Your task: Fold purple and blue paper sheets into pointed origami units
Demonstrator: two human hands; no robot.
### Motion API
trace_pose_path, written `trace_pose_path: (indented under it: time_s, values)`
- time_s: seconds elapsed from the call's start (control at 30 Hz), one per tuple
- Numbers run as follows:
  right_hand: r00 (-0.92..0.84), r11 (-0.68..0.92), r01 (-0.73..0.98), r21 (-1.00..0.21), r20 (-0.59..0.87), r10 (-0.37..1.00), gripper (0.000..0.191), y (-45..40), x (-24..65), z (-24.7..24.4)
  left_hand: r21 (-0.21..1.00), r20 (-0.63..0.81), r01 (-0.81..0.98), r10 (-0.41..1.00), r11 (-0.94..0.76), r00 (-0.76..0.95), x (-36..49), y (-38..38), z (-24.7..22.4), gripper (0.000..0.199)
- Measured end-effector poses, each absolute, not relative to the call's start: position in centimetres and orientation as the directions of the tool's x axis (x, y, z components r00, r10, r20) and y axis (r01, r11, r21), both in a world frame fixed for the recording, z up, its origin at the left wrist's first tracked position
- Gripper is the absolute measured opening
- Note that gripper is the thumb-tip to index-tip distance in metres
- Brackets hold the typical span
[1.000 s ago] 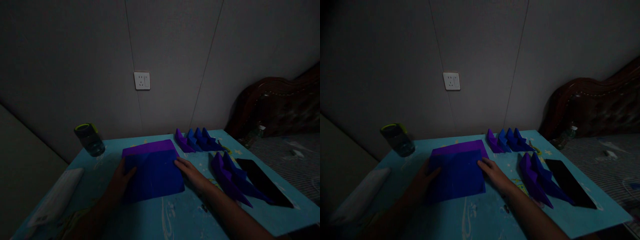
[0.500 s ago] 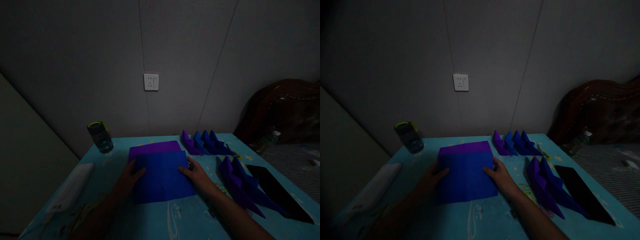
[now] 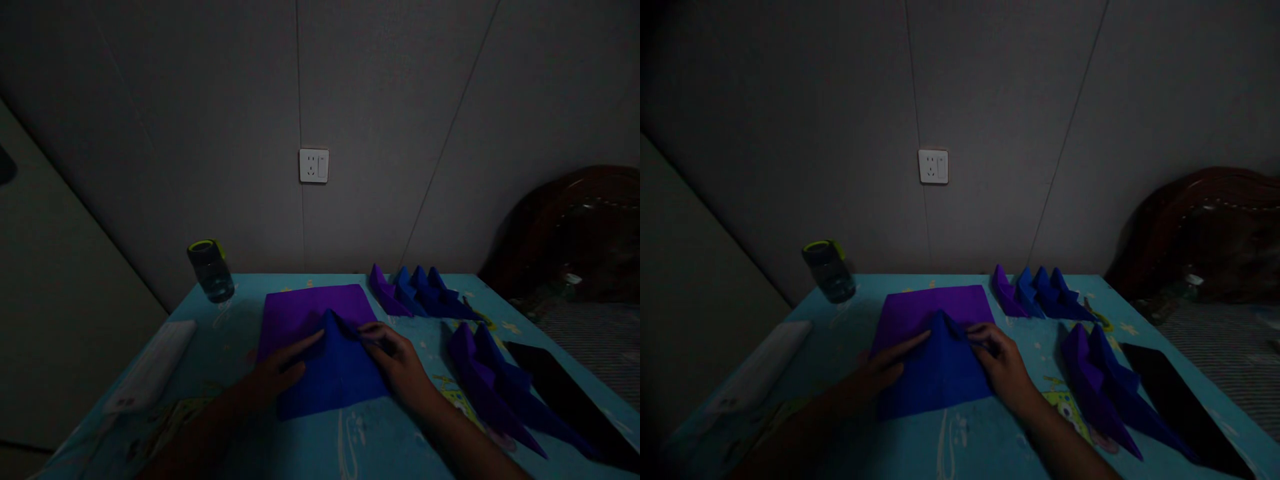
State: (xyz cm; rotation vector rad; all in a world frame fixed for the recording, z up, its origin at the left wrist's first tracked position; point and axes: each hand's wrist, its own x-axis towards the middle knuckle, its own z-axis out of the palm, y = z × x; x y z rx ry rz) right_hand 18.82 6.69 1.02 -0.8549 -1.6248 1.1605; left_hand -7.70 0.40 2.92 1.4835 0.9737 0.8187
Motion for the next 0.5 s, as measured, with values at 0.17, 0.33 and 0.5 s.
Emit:
trace_pose_path:
  time_s: [0.17,0.33,0.5]
  values:
    - [-0.449,0.495,0.106,-0.863,0.402,0.798,0.010,6.3,19.1,1.4,0.960,-0.080,0.280,0.950,-0.008,0.301,-7.4,0.7,2.5,0.045]
    - [-0.591,0.532,0.161,-0.831,0.350,0.727,0.034,5.9,19.1,1.9,0.967,-0.061,0.256,0.971,0.000,0.232,-7.1,0.8,2.8,0.043]
    - [-0.578,0.514,0.231,-0.826,0.309,0.756,0.029,5.8,18.8,2.0,0.976,-0.046,0.220,0.975,-0.003,0.219,-6.9,0.6,3.1,0.042]
